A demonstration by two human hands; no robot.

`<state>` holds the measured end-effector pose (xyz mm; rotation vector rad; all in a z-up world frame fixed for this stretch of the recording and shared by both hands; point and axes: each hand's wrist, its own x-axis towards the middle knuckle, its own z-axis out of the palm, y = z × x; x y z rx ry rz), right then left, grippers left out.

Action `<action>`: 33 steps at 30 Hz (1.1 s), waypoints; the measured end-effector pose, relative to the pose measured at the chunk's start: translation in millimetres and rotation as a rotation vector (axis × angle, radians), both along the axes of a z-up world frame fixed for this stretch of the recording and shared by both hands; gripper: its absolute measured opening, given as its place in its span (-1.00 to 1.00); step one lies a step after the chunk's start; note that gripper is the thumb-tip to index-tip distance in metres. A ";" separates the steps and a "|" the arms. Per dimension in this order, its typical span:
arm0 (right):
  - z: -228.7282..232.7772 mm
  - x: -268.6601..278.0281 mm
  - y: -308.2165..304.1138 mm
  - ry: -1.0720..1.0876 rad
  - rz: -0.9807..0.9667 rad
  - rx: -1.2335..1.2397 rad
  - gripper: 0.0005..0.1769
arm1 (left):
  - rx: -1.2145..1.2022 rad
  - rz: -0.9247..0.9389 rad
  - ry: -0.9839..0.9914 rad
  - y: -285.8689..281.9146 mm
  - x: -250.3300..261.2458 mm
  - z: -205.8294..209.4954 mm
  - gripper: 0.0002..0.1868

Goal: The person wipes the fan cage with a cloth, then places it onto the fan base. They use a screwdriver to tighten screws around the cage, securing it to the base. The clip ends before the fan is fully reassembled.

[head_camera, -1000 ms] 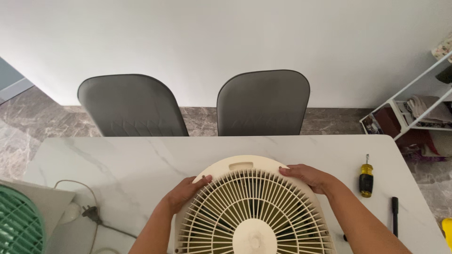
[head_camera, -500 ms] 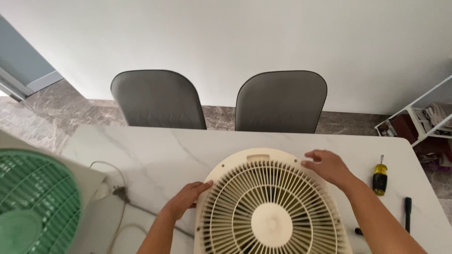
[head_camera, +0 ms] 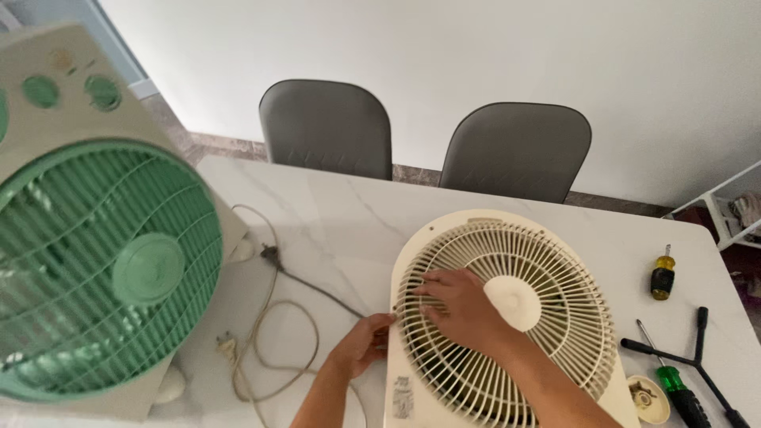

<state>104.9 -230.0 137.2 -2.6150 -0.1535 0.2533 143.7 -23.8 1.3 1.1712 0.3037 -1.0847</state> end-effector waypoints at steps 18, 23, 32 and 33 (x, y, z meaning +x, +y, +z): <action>-25.2 -12.9 19.5 -0.173 0.025 -0.048 -0.60 | -0.069 0.174 -0.108 -6.9 -23.7 -40.8 -0.63; -6.5 -48.8 -31.1 -0.176 -0.252 0.095 -0.60 | 0.312 0.065 -0.519 1.9 -7.9 -31.1 -0.62; -14.2 -152.7 -235.9 -0.062 -0.889 0.587 -0.58 | 0.400 -0.106 -1.578 -114.0 -31.6 96.3 -0.48; -27.2 -159.5 -253.7 -0.041 -0.929 0.625 -0.57 | 0.332 -0.201 -1.563 -137.2 -44.0 106.9 -0.47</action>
